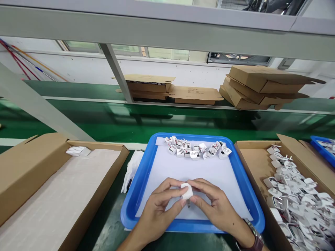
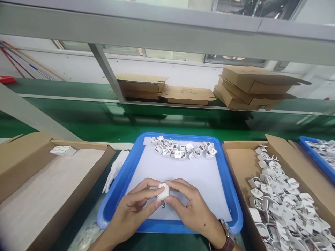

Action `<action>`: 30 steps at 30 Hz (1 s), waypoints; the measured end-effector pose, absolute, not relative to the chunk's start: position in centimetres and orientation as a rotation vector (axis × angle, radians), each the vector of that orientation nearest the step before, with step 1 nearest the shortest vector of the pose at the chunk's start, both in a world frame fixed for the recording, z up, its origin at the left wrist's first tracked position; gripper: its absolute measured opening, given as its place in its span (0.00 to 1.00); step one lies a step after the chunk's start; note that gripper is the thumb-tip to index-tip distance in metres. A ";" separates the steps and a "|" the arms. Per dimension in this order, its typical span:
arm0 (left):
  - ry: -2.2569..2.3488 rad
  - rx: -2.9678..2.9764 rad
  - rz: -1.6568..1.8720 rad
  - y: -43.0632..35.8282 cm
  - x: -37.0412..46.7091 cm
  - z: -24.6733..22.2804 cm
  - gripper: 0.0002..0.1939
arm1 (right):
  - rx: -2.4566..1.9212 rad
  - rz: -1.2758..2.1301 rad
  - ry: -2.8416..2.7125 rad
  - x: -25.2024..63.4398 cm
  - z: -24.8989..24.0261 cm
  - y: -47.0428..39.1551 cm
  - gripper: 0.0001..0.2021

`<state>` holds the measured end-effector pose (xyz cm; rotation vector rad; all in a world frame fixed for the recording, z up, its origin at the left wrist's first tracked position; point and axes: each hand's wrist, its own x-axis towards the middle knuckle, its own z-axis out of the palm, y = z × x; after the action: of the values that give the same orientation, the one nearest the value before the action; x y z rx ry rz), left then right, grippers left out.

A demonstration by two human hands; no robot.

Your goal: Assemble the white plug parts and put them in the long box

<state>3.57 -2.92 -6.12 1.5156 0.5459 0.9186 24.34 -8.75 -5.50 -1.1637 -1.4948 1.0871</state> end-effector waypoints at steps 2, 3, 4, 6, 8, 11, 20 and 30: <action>0.528 1.555 0.950 -3.0 3.7 -6.2 0.18 | -1.168 1.051 -1.514 24.4 -5.7 -8.8 0.19; 0.523 1.569 0.968 -3.0 3.7 -6.2 0.18 | -1.172 1.032 -1.523 24.4 -5.7 -8.8 0.19; 0.521 1.582 0.987 -3.0 3.8 -6.3 0.19 | -1.177 1.013 -1.532 24.4 -5.8 -8.8 0.19; 0.527 1.615 1.019 -3.1 4.0 -6.5 0.20 | -1.188 0.994 -1.546 24.5 -5.8 -8.8 0.18; 0.525 1.662 1.032 -3.1 4.0 -6.6 0.22 | -1.198 0.998 -1.550 24.5 -5.8 -8.9 0.18; 0.517 1.718 1.048 -3.2 4.0 -6.7 0.23 | -1.196 1.015 -1.549 24.5 -5.8 -9.0 0.19; 0.512 1.709 1.029 -3.2 3.7 -6.5 0.24 | -1.148 1.032 -1.561 24.6 -6.0 -8.9 0.19; 0.605 1.736 1.027 -3.6 3.7 -6.7 0.17 | -1.159 1.017 -1.576 24.3 -5.7 -9.0 0.17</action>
<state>3.72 -3.57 -6.68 1.7362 0.6050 1.0274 24.34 -8.96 -5.74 -1.1587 -1.5762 1.0173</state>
